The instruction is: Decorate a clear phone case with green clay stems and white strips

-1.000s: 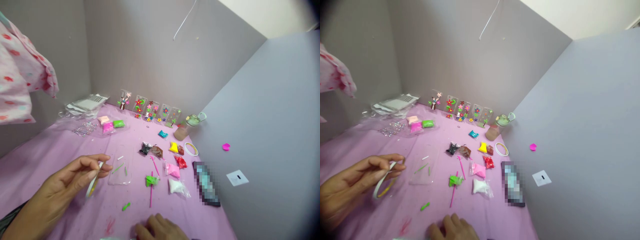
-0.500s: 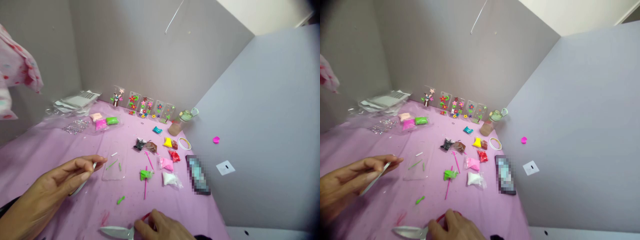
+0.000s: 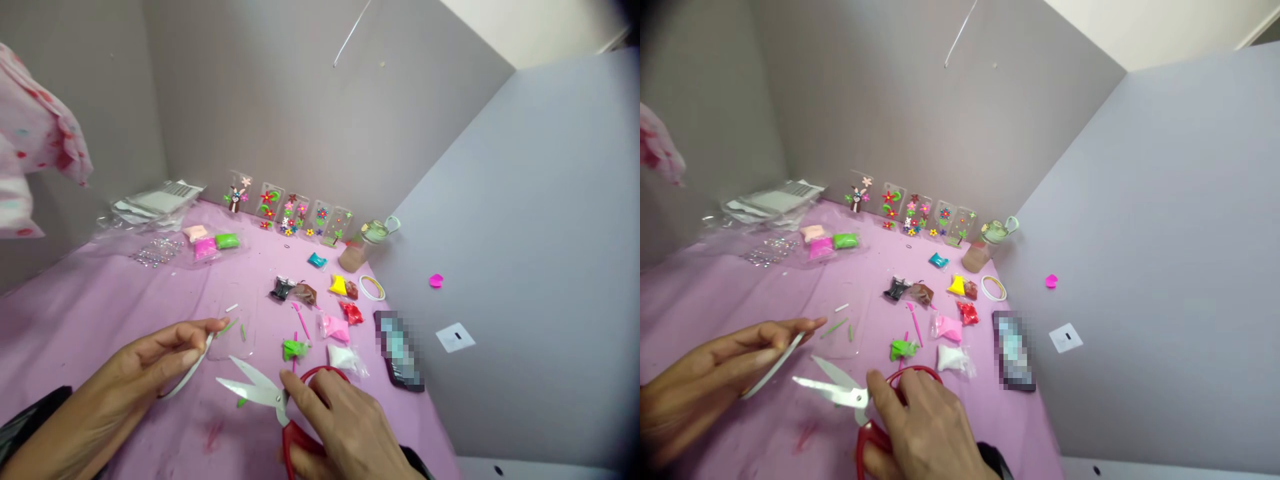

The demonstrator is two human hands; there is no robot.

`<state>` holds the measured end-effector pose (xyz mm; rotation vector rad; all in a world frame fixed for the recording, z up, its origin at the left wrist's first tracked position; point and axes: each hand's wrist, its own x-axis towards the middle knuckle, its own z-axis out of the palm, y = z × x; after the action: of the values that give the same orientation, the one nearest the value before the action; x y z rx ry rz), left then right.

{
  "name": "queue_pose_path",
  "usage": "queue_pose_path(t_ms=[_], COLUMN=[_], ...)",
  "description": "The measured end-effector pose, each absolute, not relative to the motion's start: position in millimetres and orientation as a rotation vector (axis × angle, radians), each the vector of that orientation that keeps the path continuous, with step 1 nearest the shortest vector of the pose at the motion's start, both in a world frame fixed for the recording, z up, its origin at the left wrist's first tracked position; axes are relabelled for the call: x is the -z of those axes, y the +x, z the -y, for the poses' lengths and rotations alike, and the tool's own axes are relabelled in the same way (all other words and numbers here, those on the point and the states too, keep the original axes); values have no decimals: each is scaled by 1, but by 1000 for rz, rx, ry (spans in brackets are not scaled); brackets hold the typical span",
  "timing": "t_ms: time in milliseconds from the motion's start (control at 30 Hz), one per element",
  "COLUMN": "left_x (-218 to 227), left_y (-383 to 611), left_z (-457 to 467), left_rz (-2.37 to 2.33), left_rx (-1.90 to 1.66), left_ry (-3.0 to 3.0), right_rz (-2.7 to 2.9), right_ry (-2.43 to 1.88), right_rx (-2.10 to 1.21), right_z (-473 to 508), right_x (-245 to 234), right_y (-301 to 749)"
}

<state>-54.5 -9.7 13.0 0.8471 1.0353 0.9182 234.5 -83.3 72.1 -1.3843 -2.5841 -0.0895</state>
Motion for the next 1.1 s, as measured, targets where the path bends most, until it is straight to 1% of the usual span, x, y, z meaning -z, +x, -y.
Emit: queue_pose_path(t_ms=[100, 233, 567, 833, 933, 1033, 1100], left_x=[-20, -24, -28, -25, -17, -10, -10], left_y=[-51, -47, -43, -47, -56, -63, -64], left_z=[10, 13, 14, 14, 11, 8, 7], left_rz=[-957, -920, -902, -889, -859, -858, -898], left_rx=[-866, -885, -845, -828, -883, -921, -939], left_ry=[834, 833, 841, 809, 722, 713, 754], right_rz=[2539, 2537, 2630, 2668, 2697, 2761, 2850], right_ry=[-1337, -1348, -1368, -1327, -1362, -1378, -1306], right_rx=[149, 131, 67, 112, 33, -145, -272], right_z=[77, 70, 61, 59, 66, 76, 79], right_x=[-74, -78, -82, -82, -74, -56, -48], right_y=[227, 217, 206, 206, 207, 211, 213])
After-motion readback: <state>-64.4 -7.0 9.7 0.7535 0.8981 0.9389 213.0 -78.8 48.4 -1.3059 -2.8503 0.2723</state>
